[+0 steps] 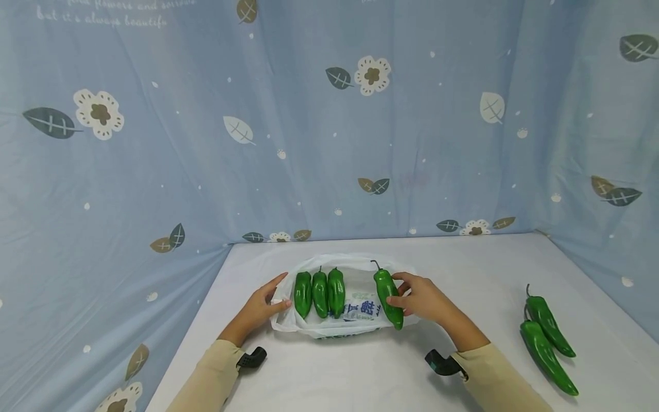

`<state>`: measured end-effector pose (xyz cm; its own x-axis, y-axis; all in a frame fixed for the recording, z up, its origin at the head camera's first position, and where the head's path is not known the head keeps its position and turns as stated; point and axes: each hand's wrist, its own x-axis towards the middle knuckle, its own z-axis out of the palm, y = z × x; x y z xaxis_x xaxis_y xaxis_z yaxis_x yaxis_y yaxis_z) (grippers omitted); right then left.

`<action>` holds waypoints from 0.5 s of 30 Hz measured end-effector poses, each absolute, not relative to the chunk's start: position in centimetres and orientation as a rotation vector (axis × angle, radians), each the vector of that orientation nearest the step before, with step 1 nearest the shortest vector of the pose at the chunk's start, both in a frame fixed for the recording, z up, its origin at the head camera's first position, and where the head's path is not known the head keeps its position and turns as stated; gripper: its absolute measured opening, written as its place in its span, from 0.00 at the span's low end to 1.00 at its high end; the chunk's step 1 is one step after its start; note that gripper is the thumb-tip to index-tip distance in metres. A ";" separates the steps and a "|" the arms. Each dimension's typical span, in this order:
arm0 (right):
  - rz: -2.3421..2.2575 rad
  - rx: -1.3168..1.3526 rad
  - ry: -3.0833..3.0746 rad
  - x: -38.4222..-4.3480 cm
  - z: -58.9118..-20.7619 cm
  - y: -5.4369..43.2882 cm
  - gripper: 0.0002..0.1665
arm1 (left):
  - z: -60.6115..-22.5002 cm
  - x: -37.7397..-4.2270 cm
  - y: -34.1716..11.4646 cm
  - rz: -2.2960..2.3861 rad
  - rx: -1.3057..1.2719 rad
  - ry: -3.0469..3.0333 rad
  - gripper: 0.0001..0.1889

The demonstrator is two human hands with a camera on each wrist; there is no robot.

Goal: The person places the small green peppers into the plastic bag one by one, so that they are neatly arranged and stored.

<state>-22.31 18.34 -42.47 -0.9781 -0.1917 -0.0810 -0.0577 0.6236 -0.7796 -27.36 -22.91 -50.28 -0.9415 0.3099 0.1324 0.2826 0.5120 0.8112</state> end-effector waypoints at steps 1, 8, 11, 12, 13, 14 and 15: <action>-1.281 -0.215 2.685 -22.3 -42.5 18.2 0.39 | -50.3 -27.4 -22.9 1.439 0.526 2.709 0.42; -1.285 -0.259 2.664 -22.2 -42.9 17.0 0.38 | -50.5 -27.6 -23.0 1.423 0.510 2.720 0.43; -1.281 -0.291 2.655 -22.0 -42.9 16.4 0.38 | -50.7 -27.7 -23.1 1.437 0.505 2.711 0.42; -1.278 -0.303 2.655 -21.9 -43.0 16.3 0.39 | -50.8 -27.7 -23.1 1.441 0.503 2.709 0.41; -1.274 -0.316 2.654 -21.9 -43.0 16.1 0.39 | -50.8 -27.7 -23.1 1.444 0.504 2.708 0.41; -1.269 -0.321 2.655 -21.8 -43.0 16.0 0.39 | -50.8 -27.8 -23.2 1.444 0.505 2.709 0.41; -1.263 -0.320 2.657 -21.7 -43.0 15.9 0.39 | -50.8 -27.8 -23.1 1.437 0.502 2.715 0.41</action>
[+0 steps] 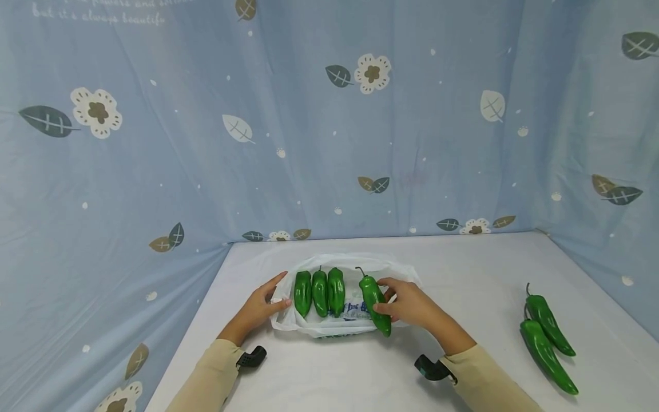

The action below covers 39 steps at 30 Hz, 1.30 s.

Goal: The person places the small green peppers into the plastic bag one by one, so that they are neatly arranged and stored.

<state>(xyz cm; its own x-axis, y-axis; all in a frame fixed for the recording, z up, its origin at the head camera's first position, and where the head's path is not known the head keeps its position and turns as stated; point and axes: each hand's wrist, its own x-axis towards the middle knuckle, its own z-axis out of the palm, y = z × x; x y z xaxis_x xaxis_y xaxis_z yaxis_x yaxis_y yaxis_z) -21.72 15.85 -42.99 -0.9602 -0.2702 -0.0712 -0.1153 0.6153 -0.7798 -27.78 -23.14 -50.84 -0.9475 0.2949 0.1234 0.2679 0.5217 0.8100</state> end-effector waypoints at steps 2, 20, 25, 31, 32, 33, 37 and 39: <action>-1.252 -0.322 2.657 -21.6 -43.0 15.6 0.39 | -50.7 -27.7 -23.1 1.431 0.502 2.718 0.41; -1.148 -0.405 2.677 -22.2 -43.5 14.0 0.39 | -50.3 -27.5 -23.1 1.439 0.523 2.713 0.42; -1.145 -0.381 2.680 -23.0 -43.8 13.8 0.38 | -50.3 -27.6 -23.1 1.432 0.527 2.709 0.43; -1.212 -0.366 2.651 -23.9 -44.1 13.4 0.37 | -50.1 -27.4 -23.0 1.455 0.505 2.687 0.43; -1.234 -0.361 2.640 -24.0 -44.1 13.4 0.36 | -50.0 -27.4 -22.9 1.452 0.500 2.689 0.43; -1.253 -0.357 2.632 -24.1 -44.1 13.3 0.36 | -50.0 -27.4 -22.9 1.450 0.498 2.691 0.43; -1.303 -0.327 2.618 -24.5 -44.3 13.1 0.36 | -50.0 -27.4 -22.8 1.453 0.500 2.692 0.42; -1.300 -0.306 2.623 -24.7 -44.4 13.0 0.36 | -50.1 -27.4 -22.8 1.454 0.507 2.692 0.41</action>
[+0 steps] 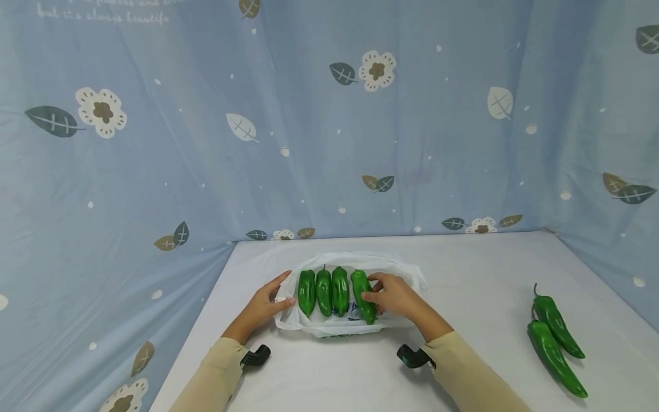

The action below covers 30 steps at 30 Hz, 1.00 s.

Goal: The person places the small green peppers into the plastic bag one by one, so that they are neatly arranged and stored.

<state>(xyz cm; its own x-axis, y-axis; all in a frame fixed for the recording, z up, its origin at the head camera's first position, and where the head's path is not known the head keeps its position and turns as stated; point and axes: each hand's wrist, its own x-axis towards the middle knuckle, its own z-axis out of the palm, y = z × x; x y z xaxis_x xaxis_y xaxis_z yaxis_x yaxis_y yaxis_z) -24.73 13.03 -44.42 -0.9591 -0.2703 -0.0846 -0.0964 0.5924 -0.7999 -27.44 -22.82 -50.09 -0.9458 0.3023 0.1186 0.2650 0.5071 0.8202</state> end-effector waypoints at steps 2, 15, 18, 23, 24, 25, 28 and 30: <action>-1.292 -0.293 2.631 -25.0 -44.5 13.0 0.36 | -50.1 -27.5 -22.8 1.446 0.510 2.696 0.41; -1.281 -0.258 2.653 -26.6 -45.3 12.2 0.36 | -50.2 -27.5 -22.9 1.445 0.507 2.695 0.42; -1.295 -0.249 2.638 -26.9 -45.6 12.0 0.36 | -50.2 -27.5 -22.9 1.449 0.498 2.690 0.42; -1.320 -0.231 2.617 -27.2 -45.9 11.8 0.35 | -50.2 -27.6 -22.9 1.475 0.505 2.673 0.42; -1.321 -0.226 2.616 -27.3 -45.9 11.8 0.35 | -50.2 -27.6 -22.9 1.481 0.507 2.670 0.42; -1.324 -0.224 2.616 -27.3 -46.0 11.8 0.35 | -50.2 -27.6 -22.9 1.487 0.509 2.667 0.42; -1.324 -0.214 2.621 -27.5 -46.1 11.7 0.35 | -50.2 -27.6 -22.9 1.490 0.519 2.666 0.42; -1.317 -0.211 2.631 -27.5 -46.2 11.6 0.35 | -50.1 -27.6 -22.8 1.483 0.525 2.667 0.42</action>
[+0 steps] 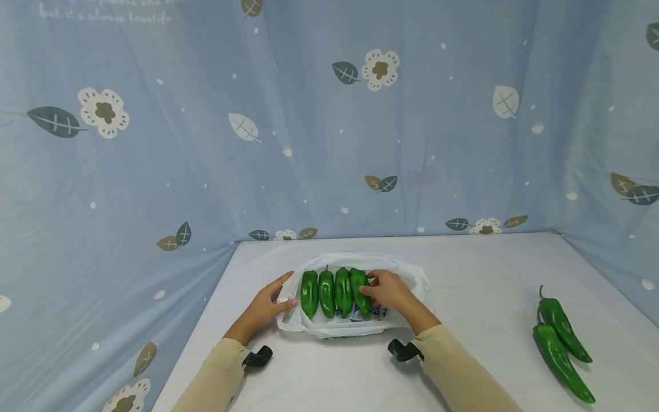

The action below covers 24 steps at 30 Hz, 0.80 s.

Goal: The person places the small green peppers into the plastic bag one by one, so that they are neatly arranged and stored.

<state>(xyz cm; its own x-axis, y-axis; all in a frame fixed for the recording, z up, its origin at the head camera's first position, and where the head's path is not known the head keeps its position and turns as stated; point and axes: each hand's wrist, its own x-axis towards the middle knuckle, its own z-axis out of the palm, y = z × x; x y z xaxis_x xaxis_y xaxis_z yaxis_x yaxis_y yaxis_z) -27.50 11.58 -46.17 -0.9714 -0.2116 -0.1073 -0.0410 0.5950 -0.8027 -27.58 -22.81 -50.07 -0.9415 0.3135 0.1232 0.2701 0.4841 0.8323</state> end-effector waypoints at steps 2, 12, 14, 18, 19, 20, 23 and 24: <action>-1.311 -0.216 2.637 -27.5 -46.2 11.4 0.35 | -50.0 -27.5 -22.8 1.471 0.524 2.674 0.43; -1.291 -0.217 2.657 -27.4 -46.2 10.5 0.35 | -50.0 -27.6 -22.9 1.454 0.480 2.674 0.43; -1.276 -0.230 2.664 -27.3 -46.3 10.4 0.35 | -50.0 -27.5 -23.0 1.457 0.485 2.674 0.43; -1.263 -0.229 2.661 -27.3 -46.6 10.2 0.34 | -50.0 -27.5 -23.0 1.450 0.485 2.679 0.43; -1.261 -0.225 2.660 -27.3 -46.6 10.1 0.34 | -50.0 -27.5 -23.0 1.447 0.486 2.680 0.43; -1.263 -0.219 2.658 -27.3 -46.6 10.0 0.34 | -49.9 -27.5 -23.0 1.444 0.485 2.683 0.43; -1.253 -0.207 2.663 -27.3 -46.5 9.9 0.34 | -49.9 -27.5 -22.9 1.441 0.476 2.689 0.43; -1.242 -0.203 2.669 -27.3 -46.5 9.9 0.34 | -49.9 -27.6 -22.9 1.441 0.474 2.690 0.43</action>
